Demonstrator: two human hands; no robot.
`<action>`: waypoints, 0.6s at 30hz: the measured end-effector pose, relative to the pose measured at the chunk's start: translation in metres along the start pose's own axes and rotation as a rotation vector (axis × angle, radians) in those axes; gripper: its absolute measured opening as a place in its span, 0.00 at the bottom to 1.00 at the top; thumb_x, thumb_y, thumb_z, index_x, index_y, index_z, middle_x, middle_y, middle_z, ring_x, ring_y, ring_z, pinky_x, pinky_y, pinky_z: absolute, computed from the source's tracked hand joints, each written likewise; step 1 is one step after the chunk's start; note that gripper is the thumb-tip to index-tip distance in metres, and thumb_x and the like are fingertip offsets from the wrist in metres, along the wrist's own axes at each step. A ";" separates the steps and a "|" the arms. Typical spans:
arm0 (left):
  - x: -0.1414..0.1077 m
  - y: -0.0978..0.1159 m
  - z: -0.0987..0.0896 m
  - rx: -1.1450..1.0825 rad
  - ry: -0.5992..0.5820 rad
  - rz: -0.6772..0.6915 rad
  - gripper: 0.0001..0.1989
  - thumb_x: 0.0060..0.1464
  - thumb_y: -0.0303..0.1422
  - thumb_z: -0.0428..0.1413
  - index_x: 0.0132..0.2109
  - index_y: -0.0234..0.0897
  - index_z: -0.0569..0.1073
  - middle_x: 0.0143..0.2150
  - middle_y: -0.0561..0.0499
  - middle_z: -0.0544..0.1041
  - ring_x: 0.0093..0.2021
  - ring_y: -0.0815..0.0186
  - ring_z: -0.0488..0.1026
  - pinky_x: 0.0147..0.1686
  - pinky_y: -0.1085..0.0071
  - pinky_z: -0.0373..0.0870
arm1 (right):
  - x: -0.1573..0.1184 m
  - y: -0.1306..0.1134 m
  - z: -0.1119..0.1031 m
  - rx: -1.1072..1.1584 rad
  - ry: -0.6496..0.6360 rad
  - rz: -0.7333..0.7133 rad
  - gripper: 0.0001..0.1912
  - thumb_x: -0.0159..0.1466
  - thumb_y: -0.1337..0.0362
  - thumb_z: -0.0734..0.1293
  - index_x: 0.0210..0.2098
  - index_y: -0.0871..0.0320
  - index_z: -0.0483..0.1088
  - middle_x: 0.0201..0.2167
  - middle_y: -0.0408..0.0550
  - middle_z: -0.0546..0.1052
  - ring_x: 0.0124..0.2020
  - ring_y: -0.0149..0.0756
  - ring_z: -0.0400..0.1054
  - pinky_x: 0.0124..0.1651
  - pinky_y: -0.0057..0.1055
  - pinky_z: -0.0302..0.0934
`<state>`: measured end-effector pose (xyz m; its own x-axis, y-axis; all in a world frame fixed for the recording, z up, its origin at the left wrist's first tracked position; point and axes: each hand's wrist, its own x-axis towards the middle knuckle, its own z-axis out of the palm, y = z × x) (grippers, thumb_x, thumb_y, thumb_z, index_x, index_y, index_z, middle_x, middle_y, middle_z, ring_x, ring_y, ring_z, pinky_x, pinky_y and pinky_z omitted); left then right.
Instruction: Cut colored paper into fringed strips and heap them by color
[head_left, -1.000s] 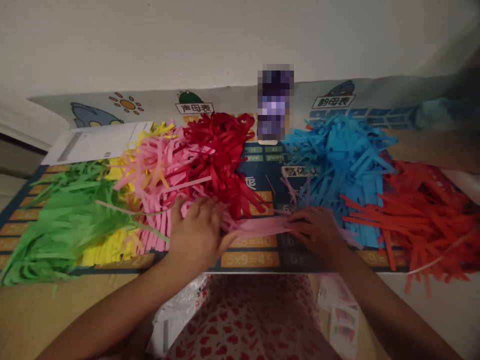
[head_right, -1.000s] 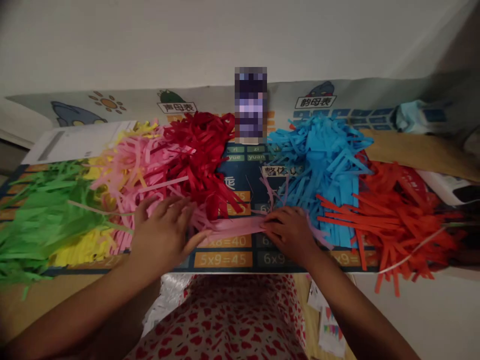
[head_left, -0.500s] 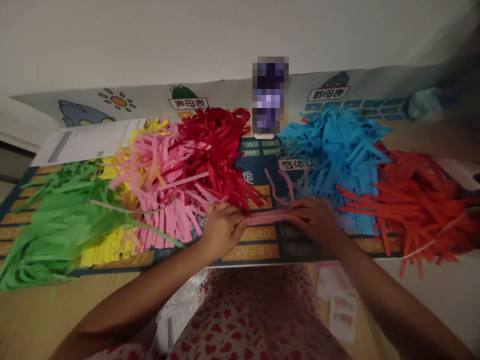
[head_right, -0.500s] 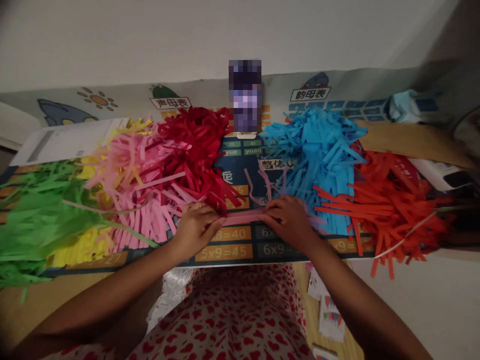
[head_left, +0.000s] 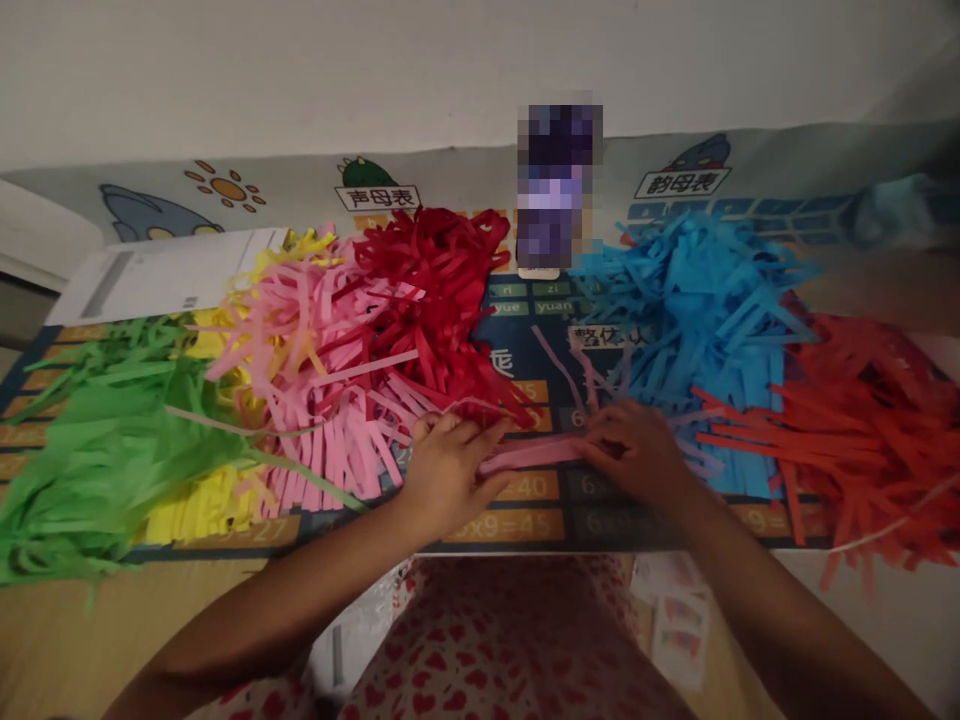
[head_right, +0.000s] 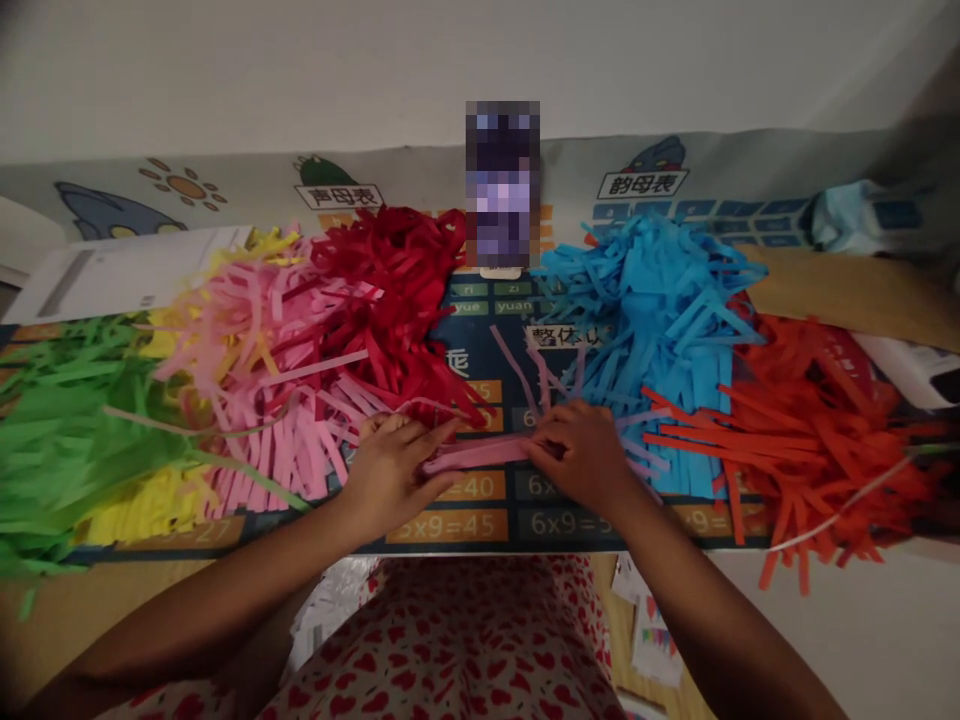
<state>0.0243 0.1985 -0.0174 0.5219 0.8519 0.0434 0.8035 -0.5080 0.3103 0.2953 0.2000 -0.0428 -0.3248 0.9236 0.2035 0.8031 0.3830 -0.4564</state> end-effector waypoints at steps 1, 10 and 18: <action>0.000 0.001 0.000 0.041 0.001 -0.015 0.33 0.56 0.52 0.53 0.62 0.38 0.66 0.37 0.46 0.77 0.41 0.54 0.69 0.42 0.57 0.55 | 0.000 0.000 0.000 -0.001 0.005 -0.007 0.11 0.62 0.59 0.68 0.25 0.55 0.74 0.29 0.44 0.77 0.35 0.37 0.67 0.38 0.34 0.48; -0.002 0.008 -0.001 0.008 0.180 0.022 0.15 0.59 0.45 0.54 0.40 0.39 0.77 0.36 0.48 0.78 0.40 0.58 0.68 0.45 0.56 0.53 | 0.001 -0.003 0.000 -0.009 0.013 -0.003 0.15 0.64 0.57 0.66 0.24 0.55 0.74 0.29 0.44 0.76 0.34 0.37 0.67 0.38 0.35 0.46; 0.005 0.004 0.001 -0.086 0.092 -0.055 0.14 0.61 0.38 0.52 0.30 0.40 0.76 0.32 0.51 0.76 0.38 0.61 0.68 0.41 0.58 0.53 | 0.001 -0.005 0.000 -0.016 0.027 0.018 0.14 0.64 0.55 0.66 0.26 0.55 0.74 0.31 0.45 0.76 0.36 0.38 0.67 0.39 0.36 0.47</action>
<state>0.0303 0.2012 -0.0169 0.4458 0.8883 0.1100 0.8007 -0.4507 0.3945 0.2911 0.1996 -0.0407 -0.2969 0.9295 0.2190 0.8166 0.3660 -0.4462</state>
